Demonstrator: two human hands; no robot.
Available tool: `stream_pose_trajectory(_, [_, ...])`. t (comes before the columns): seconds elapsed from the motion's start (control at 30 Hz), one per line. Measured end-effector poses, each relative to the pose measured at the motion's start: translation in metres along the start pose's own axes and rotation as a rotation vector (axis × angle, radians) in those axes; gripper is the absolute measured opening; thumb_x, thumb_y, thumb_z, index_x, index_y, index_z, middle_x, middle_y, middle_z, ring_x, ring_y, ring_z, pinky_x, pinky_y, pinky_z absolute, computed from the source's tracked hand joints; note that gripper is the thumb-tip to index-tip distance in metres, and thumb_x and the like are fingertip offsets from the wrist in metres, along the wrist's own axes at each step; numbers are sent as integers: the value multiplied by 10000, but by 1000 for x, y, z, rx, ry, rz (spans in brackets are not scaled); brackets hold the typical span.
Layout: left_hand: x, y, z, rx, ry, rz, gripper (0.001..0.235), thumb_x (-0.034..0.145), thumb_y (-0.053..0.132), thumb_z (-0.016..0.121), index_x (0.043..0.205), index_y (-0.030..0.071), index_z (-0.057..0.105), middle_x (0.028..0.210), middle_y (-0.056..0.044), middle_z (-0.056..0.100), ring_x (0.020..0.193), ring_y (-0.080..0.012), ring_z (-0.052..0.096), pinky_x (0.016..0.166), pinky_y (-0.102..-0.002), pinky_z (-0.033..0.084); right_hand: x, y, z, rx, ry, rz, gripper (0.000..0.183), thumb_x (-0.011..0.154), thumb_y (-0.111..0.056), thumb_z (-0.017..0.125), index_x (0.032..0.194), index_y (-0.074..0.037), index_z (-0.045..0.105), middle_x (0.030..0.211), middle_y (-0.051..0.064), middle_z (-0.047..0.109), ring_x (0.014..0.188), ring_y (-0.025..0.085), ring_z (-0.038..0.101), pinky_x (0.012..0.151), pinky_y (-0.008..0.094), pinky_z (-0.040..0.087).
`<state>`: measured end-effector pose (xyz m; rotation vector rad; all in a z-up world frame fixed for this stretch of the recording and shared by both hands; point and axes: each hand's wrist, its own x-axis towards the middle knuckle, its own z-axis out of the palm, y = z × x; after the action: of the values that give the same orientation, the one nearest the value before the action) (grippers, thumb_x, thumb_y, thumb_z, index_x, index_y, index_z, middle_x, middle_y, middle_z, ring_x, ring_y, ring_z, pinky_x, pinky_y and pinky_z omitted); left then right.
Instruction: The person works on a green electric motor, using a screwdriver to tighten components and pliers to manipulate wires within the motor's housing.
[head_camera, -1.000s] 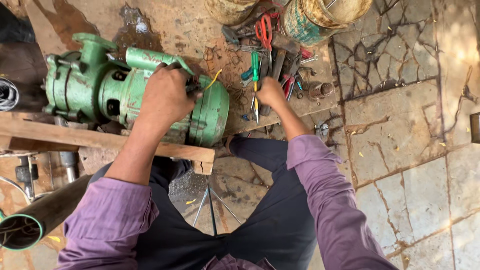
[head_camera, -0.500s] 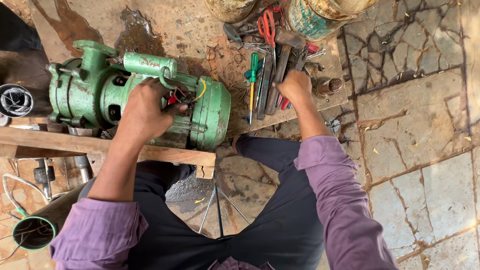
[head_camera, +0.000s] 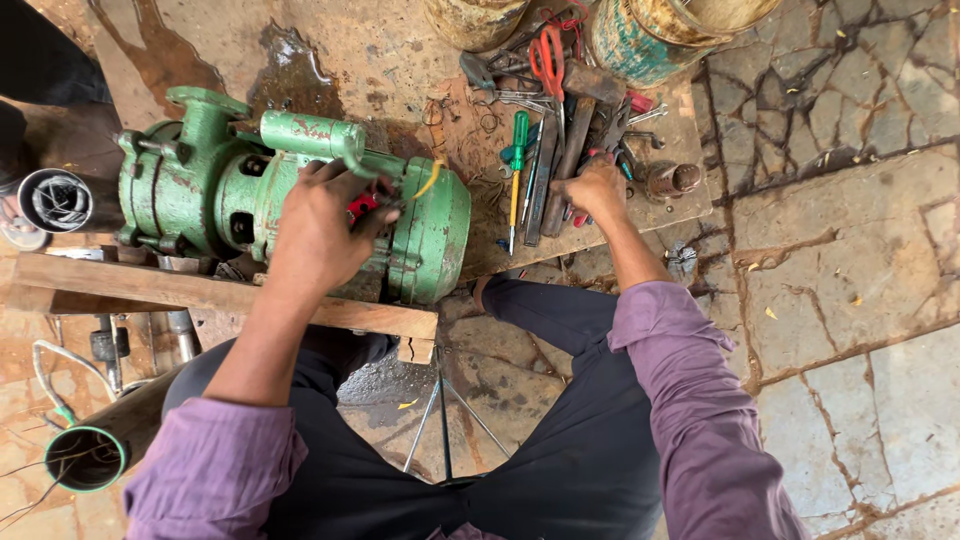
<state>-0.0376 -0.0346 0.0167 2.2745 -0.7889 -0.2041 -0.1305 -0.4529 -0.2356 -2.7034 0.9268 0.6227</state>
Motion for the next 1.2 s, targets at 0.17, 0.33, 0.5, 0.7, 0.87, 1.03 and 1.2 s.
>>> stream_pose_trajectory(0.17, [21,-12,17,114,-14,3,202,855,141,843,992,5,781,978,-195,748,952,-403,675,880,-493,516,-26,-22,-35,-125,-38,16,919,778,-758,752,1179,54,604,894,131,709,760,260,712,590,365,572])
stream_pose_trajectory(0.33, [34,-29,13,-6,-96,-113,177,904,119,786,1062,40,787,929,-220,748,839,-389,735,759,-463,552,-105,-80,-97,273,134,-242,490,993,-513,705,1178,-60,677,995,67,745,839,187,716,735,324,574])
stream_pose_trajectory(0.5, [27,-22,6,-109,-29,-36,165,900,71,778,1061,37,774,942,-179,763,833,-341,747,739,-437,554,-175,-159,-107,760,153,-814,396,903,-386,787,1200,-136,708,1037,55,736,879,182,707,784,330,624])
stream_pose_trajectory(0.7, [23,-9,-12,-176,-77,-65,205,851,134,843,1026,45,784,886,-128,775,632,-222,679,607,-363,519,-180,-202,-106,588,218,-795,511,912,-467,809,1235,-89,689,1022,100,710,916,232,727,851,426,594])
stream_pose_trajectory(0.87, [34,-25,6,-423,11,-232,147,960,106,760,1008,-31,735,825,-95,762,712,-91,652,641,-287,527,-179,-206,-104,687,141,-763,593,797,-505,857,1187,-88,696,1078,95,735,989,250,739,887,419,587])
stream_pose_trajectory(1.03, [35,-34,10,-560,17,-323,135,1008,77,680,998,-42,744,853,-64,771,737,-71,673,670,-255,537,-188,-212,-99,829,219,-789,566,798,-452,887,1165,-73,680,1148,94,738,1080,245,724,949,411,568])
stream_pose_trajectory(1.2, [29,-31,3,-523,7,-310,125,1006,62,680,983,-49,732,840,-77,760,717,-85,654,641,-266,517,-190,-221,-96,881,183,-726,550,797,-392,910,1156,-65,650,1091,74,723,1042,223,726,922,394,579])
